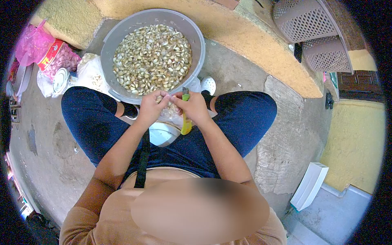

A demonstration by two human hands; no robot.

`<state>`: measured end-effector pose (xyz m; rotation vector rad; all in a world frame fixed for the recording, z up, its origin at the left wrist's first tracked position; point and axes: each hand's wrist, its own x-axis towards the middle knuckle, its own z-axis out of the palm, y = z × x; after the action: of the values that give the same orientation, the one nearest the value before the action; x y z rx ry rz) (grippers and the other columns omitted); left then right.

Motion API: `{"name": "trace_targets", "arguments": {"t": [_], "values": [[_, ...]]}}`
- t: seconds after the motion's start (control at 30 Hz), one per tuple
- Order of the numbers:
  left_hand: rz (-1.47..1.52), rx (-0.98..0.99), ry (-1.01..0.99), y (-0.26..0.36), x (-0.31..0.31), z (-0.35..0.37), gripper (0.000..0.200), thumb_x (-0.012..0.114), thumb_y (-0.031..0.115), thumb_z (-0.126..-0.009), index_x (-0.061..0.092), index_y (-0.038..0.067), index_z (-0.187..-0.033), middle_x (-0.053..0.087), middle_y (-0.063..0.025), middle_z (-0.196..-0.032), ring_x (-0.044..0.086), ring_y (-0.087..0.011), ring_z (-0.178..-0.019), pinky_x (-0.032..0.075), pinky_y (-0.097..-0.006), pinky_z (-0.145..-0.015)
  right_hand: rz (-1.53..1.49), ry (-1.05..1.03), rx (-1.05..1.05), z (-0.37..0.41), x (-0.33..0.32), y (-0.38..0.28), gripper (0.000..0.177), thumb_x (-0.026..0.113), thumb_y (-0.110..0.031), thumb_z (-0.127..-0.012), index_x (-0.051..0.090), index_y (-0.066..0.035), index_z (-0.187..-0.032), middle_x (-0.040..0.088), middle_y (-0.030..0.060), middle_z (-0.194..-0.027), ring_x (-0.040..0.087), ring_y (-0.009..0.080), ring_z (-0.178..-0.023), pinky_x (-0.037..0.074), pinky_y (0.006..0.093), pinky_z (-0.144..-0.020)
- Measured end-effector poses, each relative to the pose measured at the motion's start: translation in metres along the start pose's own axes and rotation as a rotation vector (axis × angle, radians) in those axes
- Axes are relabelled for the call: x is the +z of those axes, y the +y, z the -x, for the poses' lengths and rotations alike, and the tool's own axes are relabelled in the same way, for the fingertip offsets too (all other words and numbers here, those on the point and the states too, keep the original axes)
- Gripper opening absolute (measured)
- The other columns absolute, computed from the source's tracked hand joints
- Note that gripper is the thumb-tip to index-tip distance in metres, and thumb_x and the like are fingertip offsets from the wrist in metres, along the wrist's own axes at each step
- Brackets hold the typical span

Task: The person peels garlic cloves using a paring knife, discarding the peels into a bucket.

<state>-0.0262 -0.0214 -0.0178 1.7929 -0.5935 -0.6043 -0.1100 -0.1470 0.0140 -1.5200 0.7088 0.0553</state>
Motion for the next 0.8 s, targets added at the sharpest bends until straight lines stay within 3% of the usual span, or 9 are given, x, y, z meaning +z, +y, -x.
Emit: {"name": "trace_targets", "arguments": {"t": [0.17, 0.27, 0.67, 0.77, 0.8], "values": [[0.31, -0.276, -0.062, 0.009, -0.006, 0.0, 0.014, 0.054, 0.016, -0.082, 0.056, 0.002, -0.085, 0.053, -0.0023, -0.065, 0.052, -0.008, -0.057, 0.042, -0.0199, -0.039, -0.207, -0.024, 0.053, -0.003, -0.005, -0.004, 0.021, 0.062, -0.012, -0.076, 0.058, 0.005, -0.087, 0.056, 0.0054, -0.061, 0.052, 0.0103, -0.048, 0.043, 0.0222, -0.044], [0.442, -0.288, -0.016, -0.004, -0.004, -0.003, 0.012, 0.056, 0.015, -0.08, 0.058, 0.004, -0.082, 0.053, -0.0024, -0.061, 0.05, -0.0077, -0.051, 0.042, -0.0212, -0.038, -0.343, 0.007, 0.063, -0.003, -0.007, -0.005, 0.019, 0.061, -0.008, -0.076, 0.057, 0.005, -0.089, 0.056, 0.0057, -0.064, 0.052, 0.0109, -0.05, 0.043, 0.022, -0.046], [0.129, -0.266, -0.208, -0.017, 0.007, -0.008, 0.018, 0.054, 0.013, -0.077, 0.064, 0.004, -0.089, 0.059, -0.0049, -0.064, 0.052, -0.0103, -0.046, 0.042, -0.0233, -0.036, -0.266, 0.065, 0.019, -0.005, -0.018, -0.009, 0.022, 0.061, -0.009, -0.075, 0.057, 0.004, -0.092, 0.056, 0.0052, -0.064, 0.052, 0.0106, -0.052, 0.042, 0.0227, -0.047], [0.074, -0.335, -0.242, -0.028, 0.01, -0.014, 0.02, 0.05, 0.01, -0.078, 0.062, 0.002, -0.091, 0.062, -0.0062, -0.073, 0.055, -0.012, -0.051, 0.042, -0.0244, -0.038, -0.191, 0.095, -0.007, -0.007, -0.018, -0.009, 0.023, 0.061, -0.01, -0.075, 0.057, 0.004, -0.092, 0.057, 0.0053, -0.064, 0.052, 0.0104, -0.052, 0.042, 0.0226, -0.047], [0.199, -0.426, -0.244, -0.038, 0.013, -0.018, 0.02, 0.048, 0.01, -0.078, 0.062, 0.003, -0.091, 0.061, -0.0062, -0.075, 0.055, -0.0125, -0.055, 0.042, -0.0248, -0.039, -0.175, 0.097, -0.004, -0.006, -0.017, -0.01, 0.022, 0.061, -0.01, -0.075, 0.058, 0.003, -0.092, 0.056, 0.0038, -0.063, 0.051, 0.0095, -0.051, 0.041, 0.0218, -0.047]]}}
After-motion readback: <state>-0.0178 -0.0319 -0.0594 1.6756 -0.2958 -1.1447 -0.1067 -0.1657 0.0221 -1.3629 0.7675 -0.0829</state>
